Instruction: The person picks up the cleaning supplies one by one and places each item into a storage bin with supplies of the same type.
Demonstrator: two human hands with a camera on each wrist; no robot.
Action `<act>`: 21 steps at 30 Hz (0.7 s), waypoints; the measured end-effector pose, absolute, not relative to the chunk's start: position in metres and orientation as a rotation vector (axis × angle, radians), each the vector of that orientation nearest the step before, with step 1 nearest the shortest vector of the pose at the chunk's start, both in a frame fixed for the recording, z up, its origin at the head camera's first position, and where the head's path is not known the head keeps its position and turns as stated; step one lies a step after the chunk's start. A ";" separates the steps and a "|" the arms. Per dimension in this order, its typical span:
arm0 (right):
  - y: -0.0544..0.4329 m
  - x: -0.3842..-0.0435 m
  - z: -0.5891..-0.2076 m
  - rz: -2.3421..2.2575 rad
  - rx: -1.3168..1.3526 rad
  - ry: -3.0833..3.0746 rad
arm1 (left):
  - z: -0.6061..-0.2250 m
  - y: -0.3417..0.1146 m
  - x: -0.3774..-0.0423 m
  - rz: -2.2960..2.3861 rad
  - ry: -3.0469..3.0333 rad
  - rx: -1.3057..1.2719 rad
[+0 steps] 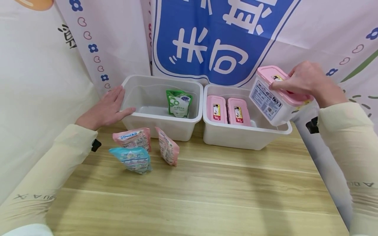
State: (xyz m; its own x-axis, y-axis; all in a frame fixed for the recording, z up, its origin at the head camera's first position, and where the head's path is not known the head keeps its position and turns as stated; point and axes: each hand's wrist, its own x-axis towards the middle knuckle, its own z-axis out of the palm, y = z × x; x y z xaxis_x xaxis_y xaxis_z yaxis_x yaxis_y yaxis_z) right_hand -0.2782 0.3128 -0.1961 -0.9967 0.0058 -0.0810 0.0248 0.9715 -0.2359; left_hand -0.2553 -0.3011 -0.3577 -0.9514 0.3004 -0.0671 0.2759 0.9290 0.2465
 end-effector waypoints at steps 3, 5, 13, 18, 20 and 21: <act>0.313 -0.280 -0.199 -0.371 0.024 3.039 | -0.358 -0.301 -0.255 0.365 2.977 0.444; 0.313 -0.282 -0.201 -0.360 0.030 3.045 | -0.358 -0.302 -0.255 0.367 2.977 0.445; 0.315 -0.287 -0.219 -0.413 0.141 3.059 | -0.357 -0.301 -0.255 0.372 2.976 0.445; 0.315 -0.287 -0.232 -0.434 0.166 3.065 | -0.356 -0.301 -0.254 0.366 2.976 0.443; 0.314 -0.287 -0.235 -0.441 0.167 3.061 | -0.357 -0.302 -0.254 0.368 2.975 0.445; 0.314 -0.287 -0.237 -0.436 0.169 3.059 | -0.357 -0.302 -0.254 0.370 2.974 0.446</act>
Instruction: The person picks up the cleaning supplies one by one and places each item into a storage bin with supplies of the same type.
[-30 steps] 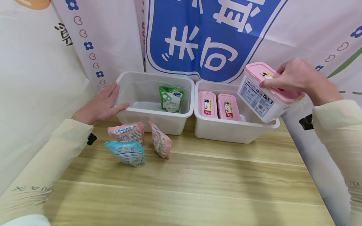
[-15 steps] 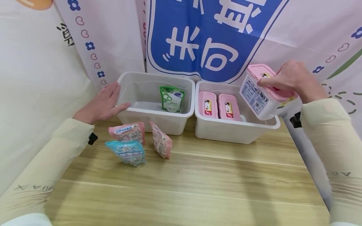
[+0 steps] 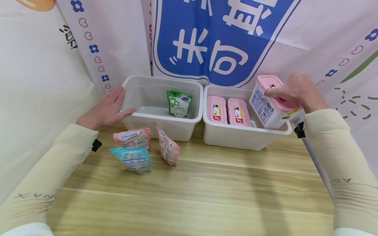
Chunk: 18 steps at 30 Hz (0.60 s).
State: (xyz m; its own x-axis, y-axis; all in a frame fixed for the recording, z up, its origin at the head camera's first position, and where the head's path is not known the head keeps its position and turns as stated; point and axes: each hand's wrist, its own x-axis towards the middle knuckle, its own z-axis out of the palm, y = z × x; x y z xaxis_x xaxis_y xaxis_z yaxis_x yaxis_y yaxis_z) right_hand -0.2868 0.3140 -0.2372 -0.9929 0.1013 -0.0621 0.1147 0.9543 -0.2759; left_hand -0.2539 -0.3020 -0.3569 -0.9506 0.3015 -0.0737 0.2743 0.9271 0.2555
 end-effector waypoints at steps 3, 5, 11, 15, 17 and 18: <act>0.313 -0.287 -0.242 -0.427 0.184 3.040 | -0.358 -0.302 -0.254 0.370 2.975 0.447; 0.313 -0.288 -0.245 -0.425 0.189 3.035 | -0.358 -0.302 -0.254 0.369 2.975 0.444; 0.312 -0.288 -0.256 -0.470 0.186 3.035 | -0.358 -0.302 -0.254 0.365 2.980 0.452; 0.311 -0.289 -0.264 -0.491 0.210 3.032 | -0.357 -0.302 -0.254 0.367 2.984 0.458; 0.310 -0.291 -0.268 -0.499 0.226 3.032 | -0.357 -0.302 -0.254 0.367 2.983 0.455; 0.310 -0.291 -0.269 -0.503 0.235 3.033 | -0.357 -0.302 -0.254 0.363 2.983 0.453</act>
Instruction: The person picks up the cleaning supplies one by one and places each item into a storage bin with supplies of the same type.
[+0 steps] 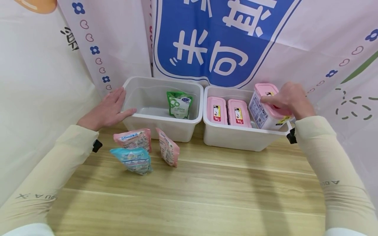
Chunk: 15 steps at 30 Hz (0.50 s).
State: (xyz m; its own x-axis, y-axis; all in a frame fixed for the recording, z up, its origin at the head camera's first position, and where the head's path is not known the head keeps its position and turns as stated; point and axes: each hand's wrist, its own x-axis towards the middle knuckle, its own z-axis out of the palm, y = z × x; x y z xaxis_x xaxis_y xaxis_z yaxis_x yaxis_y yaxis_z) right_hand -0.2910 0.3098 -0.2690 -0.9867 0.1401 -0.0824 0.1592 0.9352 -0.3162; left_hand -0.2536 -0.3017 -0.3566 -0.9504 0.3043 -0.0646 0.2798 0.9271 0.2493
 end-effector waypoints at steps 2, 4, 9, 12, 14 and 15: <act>0.309 -0.292 -0.272 -0.521 0.256 3.023 | -0.357 -0.302 -0.254 0.359 2.981 0.449; 0.308 -0.292 -0.275 -0.541 0.276 3.006 | -0.357 -0.302 -0.254 0.358 2.980 0.448; 0.307 -0.290 -0.283 -0.573 0.309 2.971 | -0.357 -0.301 -0.254 0.363 2.980 0.448; 0.306 -0.289 -0.289 -0.581 0.311 2.976 | -0.357 -0.301 -0.254 0.362 2.979 0.447; 0.306 -0.289 -0.292 -0.571 0.310 2.984 | -0.357 -0.301 -0.254 0.360 2.980 0.447; 0.306 -0.289 -0.293 -0.560 0.303 2.989 | -0.358 -0.301 -0.254 0.359 2.981 0.448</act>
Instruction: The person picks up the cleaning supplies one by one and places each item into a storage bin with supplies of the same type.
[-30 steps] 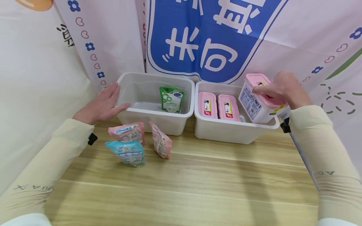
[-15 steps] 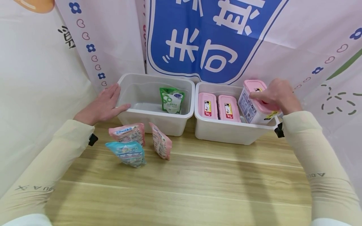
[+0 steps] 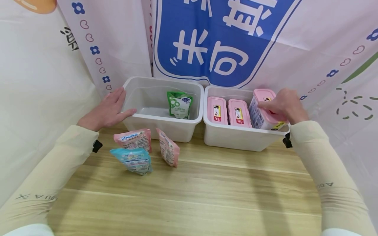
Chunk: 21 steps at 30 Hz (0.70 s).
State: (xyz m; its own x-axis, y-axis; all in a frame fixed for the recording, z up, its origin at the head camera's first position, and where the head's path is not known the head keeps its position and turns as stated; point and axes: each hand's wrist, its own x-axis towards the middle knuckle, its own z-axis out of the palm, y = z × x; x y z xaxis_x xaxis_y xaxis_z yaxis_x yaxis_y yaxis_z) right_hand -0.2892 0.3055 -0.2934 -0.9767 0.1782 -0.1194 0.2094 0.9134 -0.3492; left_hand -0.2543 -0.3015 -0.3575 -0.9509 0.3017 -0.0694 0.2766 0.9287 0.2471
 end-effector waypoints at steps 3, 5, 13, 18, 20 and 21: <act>0.305 -0.290 -0.298 -0.516 0.288 3.002 | -0.358 -0.302 -0.255 0.358 2.982 0.450; 0.305 -0.290 -0.301 -0.489 0.285 3.007 | -0.358 -0.302 -0.255 0.359 2.982 0.450; 0.306 -0.289 -0.315 -0.484 0.271 3.023 | -0.358 -0.301 -0.255 0.365 2.978 0.444; 0.306 -0.289 -0.324 -0.479 0.233 3.043 | -0.358 -0.301 -0.254 0.362 2.980 0.446; 0.306 -0.289 -0.327 -0.491 0.219 3.047 | -0.357 -0.301 -0.253 0.358 2.982 0.446; 0.305 -0.289 -0.329 -0.491 0.213 3.055 | -0.357 -0.301 -0.253 0.357 2.980 0.447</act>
State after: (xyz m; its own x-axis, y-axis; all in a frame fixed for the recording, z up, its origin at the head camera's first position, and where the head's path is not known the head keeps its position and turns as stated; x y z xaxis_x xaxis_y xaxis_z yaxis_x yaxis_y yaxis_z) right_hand -0.2892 0.3055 -0.3286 -0.9898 0.1288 -0.0611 0.1415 0.9405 -0.3088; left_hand -0.2532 -0.3011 -0.3565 -0.9510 0.3009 -0.0706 0.2757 0.9291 0.2464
